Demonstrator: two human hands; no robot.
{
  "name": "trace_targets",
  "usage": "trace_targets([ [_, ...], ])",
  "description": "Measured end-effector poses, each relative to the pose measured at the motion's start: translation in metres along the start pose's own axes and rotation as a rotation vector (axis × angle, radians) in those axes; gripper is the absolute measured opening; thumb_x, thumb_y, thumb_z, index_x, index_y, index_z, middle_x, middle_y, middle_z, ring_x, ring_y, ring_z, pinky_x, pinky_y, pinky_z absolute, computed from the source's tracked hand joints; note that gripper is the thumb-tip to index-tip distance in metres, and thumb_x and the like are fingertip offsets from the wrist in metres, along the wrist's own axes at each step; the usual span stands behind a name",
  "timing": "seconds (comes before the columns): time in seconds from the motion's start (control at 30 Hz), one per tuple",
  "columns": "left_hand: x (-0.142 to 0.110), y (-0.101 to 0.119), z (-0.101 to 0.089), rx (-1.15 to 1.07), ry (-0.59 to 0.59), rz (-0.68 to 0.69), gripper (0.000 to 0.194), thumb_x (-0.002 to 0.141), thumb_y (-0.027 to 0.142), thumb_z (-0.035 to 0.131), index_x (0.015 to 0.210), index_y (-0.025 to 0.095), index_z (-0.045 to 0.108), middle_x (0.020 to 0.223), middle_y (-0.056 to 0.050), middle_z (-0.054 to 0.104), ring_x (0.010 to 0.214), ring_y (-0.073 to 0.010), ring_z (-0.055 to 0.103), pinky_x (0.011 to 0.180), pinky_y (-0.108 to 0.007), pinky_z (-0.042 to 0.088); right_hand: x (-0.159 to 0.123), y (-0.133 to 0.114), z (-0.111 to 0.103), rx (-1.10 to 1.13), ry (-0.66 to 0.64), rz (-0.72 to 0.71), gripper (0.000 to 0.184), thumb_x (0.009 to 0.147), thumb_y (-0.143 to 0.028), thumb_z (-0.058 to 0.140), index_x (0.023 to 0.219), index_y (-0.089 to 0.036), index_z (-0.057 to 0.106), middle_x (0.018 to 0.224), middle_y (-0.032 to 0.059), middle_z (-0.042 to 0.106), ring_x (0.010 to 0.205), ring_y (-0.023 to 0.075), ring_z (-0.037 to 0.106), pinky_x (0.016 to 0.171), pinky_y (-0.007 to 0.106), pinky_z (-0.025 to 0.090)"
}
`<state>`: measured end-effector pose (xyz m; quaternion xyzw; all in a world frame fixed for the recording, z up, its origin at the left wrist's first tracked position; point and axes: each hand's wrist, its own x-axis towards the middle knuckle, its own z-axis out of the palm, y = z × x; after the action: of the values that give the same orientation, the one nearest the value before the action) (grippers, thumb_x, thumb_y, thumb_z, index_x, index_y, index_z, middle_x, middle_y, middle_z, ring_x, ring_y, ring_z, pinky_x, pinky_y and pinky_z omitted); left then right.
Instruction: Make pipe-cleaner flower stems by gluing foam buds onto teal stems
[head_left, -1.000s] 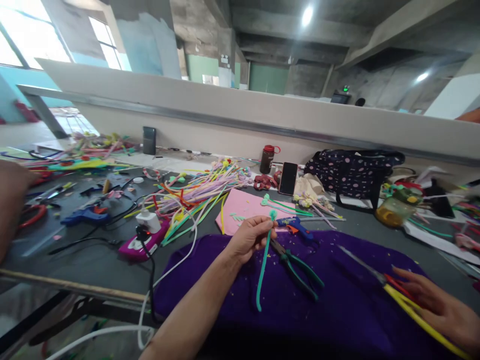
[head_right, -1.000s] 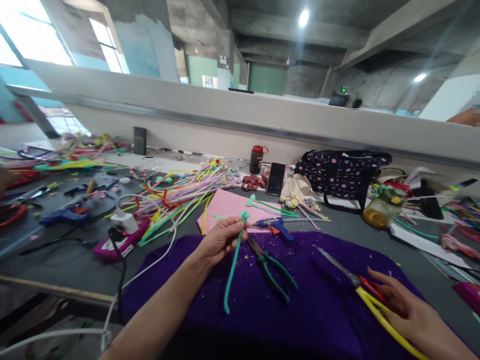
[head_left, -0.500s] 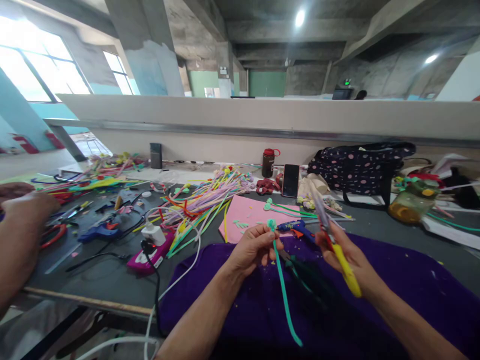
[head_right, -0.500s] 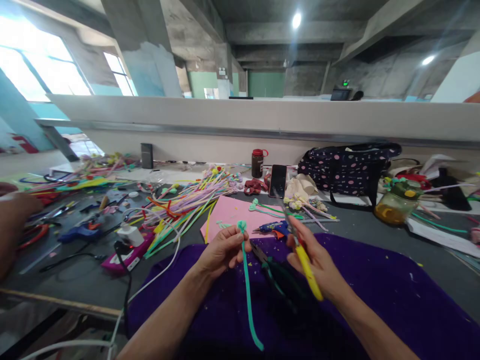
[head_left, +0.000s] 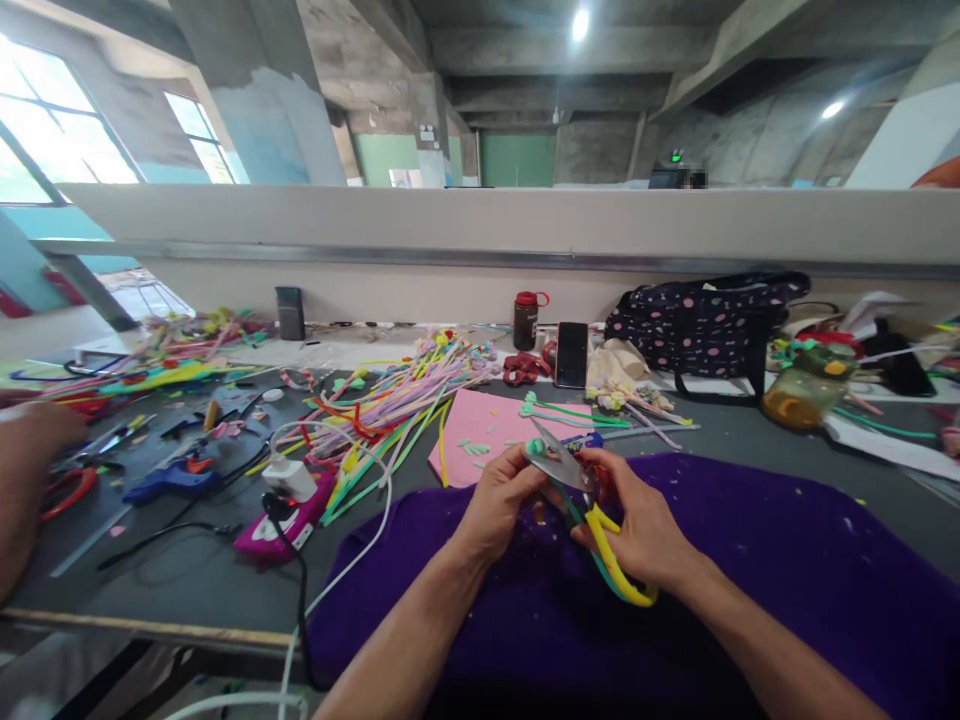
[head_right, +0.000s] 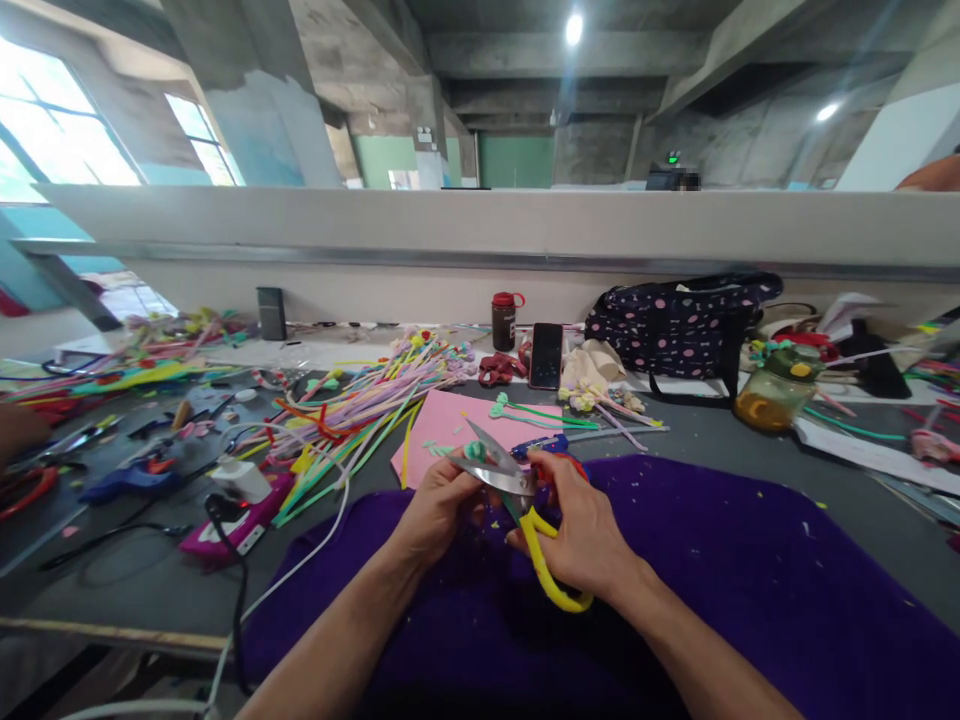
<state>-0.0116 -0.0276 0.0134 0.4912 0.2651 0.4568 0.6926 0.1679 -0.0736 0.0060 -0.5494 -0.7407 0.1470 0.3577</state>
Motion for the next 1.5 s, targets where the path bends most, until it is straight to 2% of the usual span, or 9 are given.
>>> trace_targets([
  [0.13,0.001,-0.003,0.004,0.083,0.042,0.031,0.018,0.072,0.031,0.063,0.078,0.014,0.059,0.056,-0.002,0.061,0.047,-0.0100,0.053,0.042,-0.018,0.037,0.000,0.000,0.006,-0.037,0.080,-0.048,0.071,0.059,-0.029,0.070,0.122,-0.022,0.038,0.112,0.0067,0.053,0.096,0.0237,0.051,0.082,0.036,0.041],
  [0.3,0.003,-0.009,0.003,0.170,0.088,0.036,0.019,0.072,0.032,0.062,0.077,0.014,0.061,0.054,-0.001,0.062,0.042,-0.0083,0.049,0.042,-0.018,0.037,0.001,0.003,0.009,-0.039,0.123,-0.010,0.071,0.059,-0.029,0.070,0.122,-0.023,0.039,0.106,0.0043,0.055,0.088,0.0210,0.053,0.078,0.034,0.043],
  [0.7,0.001,-0.008,0.002,0.217,0.114,0.064,0.023,0.070,0.033,0.065,0.081,0.013,0.063,0.060,-0.002,0.062,0.051,-0.0114,0.056,0.042,-0.018,0.040,0.002,0.007,0.013,-0.016,0.144,-0.045,0.073,0.058,-0.028,0.072,0.123,-0.021,0.039,0.104,0.0042,0.057,0.084,0.0189,0.055,0.075,0.031,0.045],
  [1.5,0.001,-0.013,0.001,0.217,0.106,0.045,0.022,0.070,0.034,0.065,0.079,0.013,0.064,0.054,-0.002,0.062,0.045,-0.0096,0.053,0.042,-0.018,0.036,-0.001,0.012,0.017,0.011,0.112,-0.068,0.073,0.061,-0.030,0.071,0.125,-0.022,0.037,0.110,0.0052,0.056,0.089,0.0201,0.056,0.079,0.033,0.045],
])
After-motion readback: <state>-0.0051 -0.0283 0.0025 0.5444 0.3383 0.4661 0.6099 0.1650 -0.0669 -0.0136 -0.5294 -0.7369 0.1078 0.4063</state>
